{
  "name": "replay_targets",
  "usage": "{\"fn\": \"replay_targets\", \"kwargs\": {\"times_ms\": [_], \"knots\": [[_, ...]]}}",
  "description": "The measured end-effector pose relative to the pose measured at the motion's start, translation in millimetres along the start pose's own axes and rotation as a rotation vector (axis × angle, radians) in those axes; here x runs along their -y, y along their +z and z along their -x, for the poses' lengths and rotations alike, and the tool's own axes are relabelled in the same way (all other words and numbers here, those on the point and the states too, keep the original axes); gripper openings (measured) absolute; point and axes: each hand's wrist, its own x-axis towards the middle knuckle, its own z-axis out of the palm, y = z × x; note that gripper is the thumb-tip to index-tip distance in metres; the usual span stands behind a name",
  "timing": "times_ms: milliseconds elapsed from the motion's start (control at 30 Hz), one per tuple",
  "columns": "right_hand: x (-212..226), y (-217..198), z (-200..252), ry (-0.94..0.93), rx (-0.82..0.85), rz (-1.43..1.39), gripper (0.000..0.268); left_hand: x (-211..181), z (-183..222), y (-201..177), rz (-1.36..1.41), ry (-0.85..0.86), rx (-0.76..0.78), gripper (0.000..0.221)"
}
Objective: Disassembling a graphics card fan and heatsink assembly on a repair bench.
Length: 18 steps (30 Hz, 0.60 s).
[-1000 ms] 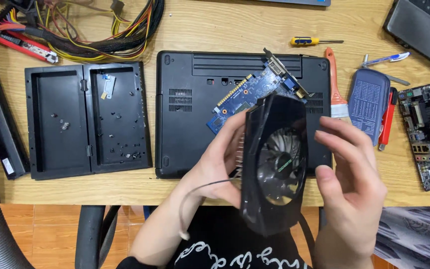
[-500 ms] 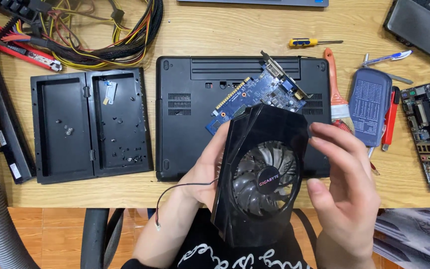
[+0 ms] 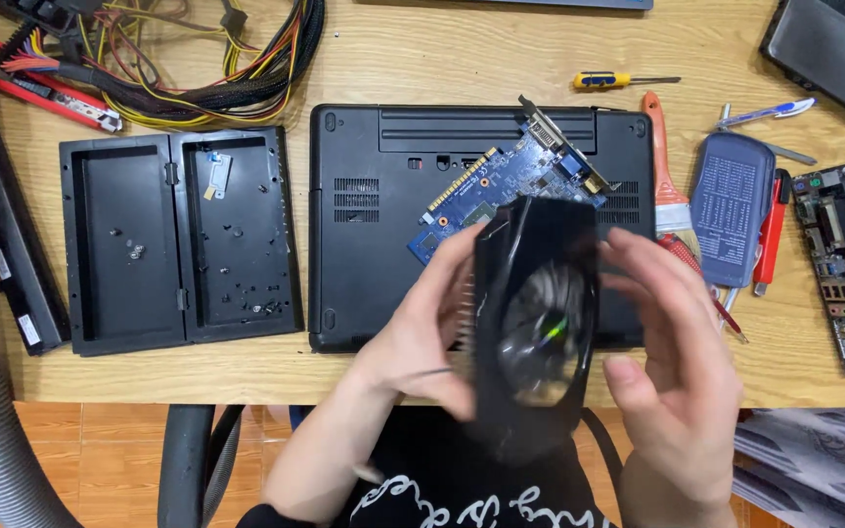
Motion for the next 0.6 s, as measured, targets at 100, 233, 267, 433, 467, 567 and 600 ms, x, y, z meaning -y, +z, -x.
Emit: {"fn": "replay_targets", "kwargs": {"times_ms": [100, 233, 267, 433, 467, 567, 600], "knots": [[-13.0, -1.7, -4.7, 0.143, 0.116, -0.361, 0.106, -1.6, -18.3, 2.1, -0.444, 0.096, -0.052, 0.112], [-47.6, -9.3, 3.0, 0.189, 0.217, -0.283, 0.122, -5.2, -22.1, 5.9, -0.999, 0.184, 0.0, 0.12], [-66.6, -18.2, 11.8, 0.207, 0.187, -0.282, 0.121, -2.8, -21.4, 7.0, -1.011, 0.199, 0.001, 0.122], [-92.1, -26.9, 25.5, 0.333, 0.004, -0.64, 0.119, -1.6, -25.0, 8.1, -1.03, 0.29, -0.025, 0.133], [-102.4, -30.6, 28.5, 0.299, -0.074, -0.71, 0.117, -0.8, -24.5, 6.8, -1.072, 0.275, -0.041, 0.131], [-100.3, -30.7, 20.5, 0.287, -0.212, -0.751, 0.112, 0.6, -24.6, 4.8, -1.092, 0.244, -0.06, 0.129], [-94.2, -28.4, 15.4, 0.309, -0.27, -0.726, 0.11, 0.6, -24.0, 4.6, -1.074, 0.227, -0.065, 0.127]]}}
